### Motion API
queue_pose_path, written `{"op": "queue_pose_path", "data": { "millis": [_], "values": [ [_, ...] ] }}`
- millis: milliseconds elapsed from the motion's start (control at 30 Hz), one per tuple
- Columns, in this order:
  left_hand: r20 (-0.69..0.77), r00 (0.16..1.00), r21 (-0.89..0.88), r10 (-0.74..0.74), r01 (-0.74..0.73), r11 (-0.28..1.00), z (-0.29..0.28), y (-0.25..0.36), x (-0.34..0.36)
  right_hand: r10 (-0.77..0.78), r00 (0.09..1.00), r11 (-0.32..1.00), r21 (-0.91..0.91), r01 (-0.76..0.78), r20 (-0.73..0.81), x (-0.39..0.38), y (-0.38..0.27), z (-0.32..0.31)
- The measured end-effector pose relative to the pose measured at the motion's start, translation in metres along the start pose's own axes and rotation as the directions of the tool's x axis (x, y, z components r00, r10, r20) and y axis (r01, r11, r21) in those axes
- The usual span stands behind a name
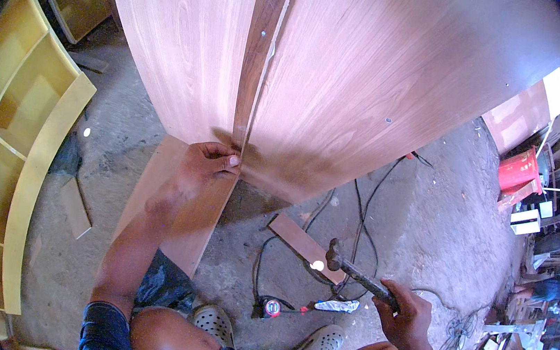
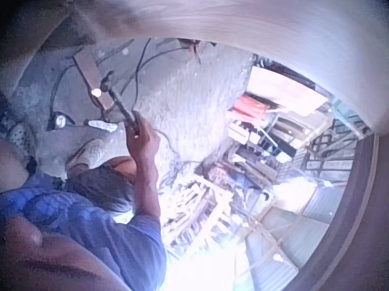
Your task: The person assembles wooden furniture components by hammering a thin wood strip onto a larger panel, measuring with a tape measure, and marking a wood piece with a pencil using a square tool.
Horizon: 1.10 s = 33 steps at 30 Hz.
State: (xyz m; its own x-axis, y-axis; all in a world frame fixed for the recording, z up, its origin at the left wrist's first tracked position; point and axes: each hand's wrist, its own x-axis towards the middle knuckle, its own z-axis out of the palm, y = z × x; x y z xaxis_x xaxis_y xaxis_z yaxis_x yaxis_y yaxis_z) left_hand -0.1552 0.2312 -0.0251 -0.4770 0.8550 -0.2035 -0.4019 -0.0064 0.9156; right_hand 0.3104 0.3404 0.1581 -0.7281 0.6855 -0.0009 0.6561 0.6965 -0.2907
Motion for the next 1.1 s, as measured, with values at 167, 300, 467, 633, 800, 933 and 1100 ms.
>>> {"op": "queue_pose_path", "data": {
  "millis": [167, 300, 467, 633, 800, 933, 1100],
  "values": [
    [-0.013, 0.999, -0.038, -0.033, 0.032, 0.999, -0.006, -0.006, 0.011, -0.017, 1.000, 1.000, -0.025, 0.018, 0.005, 0.005, -0.007, 0.003],
    [-0.018, 0.999, -0.021, -0.031, 0.031, 0.999, -0.008, -0.005, 0.013, -0.057, 0.998, 0.997, -0.057, 0.058, 0.011, 0.011, -0.014, 0.006],
    [0.003, 1.000, -0.009, -0.026, 0.027, 1.000, -0.006, -0.002, 0.017, -0.132, 0.978, 0.983, -0.108, 0.150, 0.161, 0.024, -0.004, 0.021],
    [-0.125, 0.991, 0.053, -0.055, 0.062, 0.997, 0.000, 0.004, 0.013, -0.219, 0.913, 0.952, -0.127, 0.277, 0.345, 0.083, -0.044, 0.054],
    [-0.111, 0.993, 0.137, -0.045, 0.060, 0.989, 0.008, 0.011, 0.014, -0.379, 0.915, 0.924, 0.007, 0.382, 0.141, 0.133, -0.062, 0.111],
    [-0.144, 0.989, 0.127, -0.039, 0.058, 0.990, 0.007, 0.017, 0.012, -0.543, 0.838, 0.829, -0.128, 0.545, 0.049, 0.164, -0.068, 0.121],
    [-0.138, 0.986, 0.135, -0.089, 0.108, 0.985, 0.002, 0.019, 0.013, -0.661, 0.750, 0.704, -0.312, 0.638, 0.042, 0.184, -0.074, 0.122]
  ]
}}
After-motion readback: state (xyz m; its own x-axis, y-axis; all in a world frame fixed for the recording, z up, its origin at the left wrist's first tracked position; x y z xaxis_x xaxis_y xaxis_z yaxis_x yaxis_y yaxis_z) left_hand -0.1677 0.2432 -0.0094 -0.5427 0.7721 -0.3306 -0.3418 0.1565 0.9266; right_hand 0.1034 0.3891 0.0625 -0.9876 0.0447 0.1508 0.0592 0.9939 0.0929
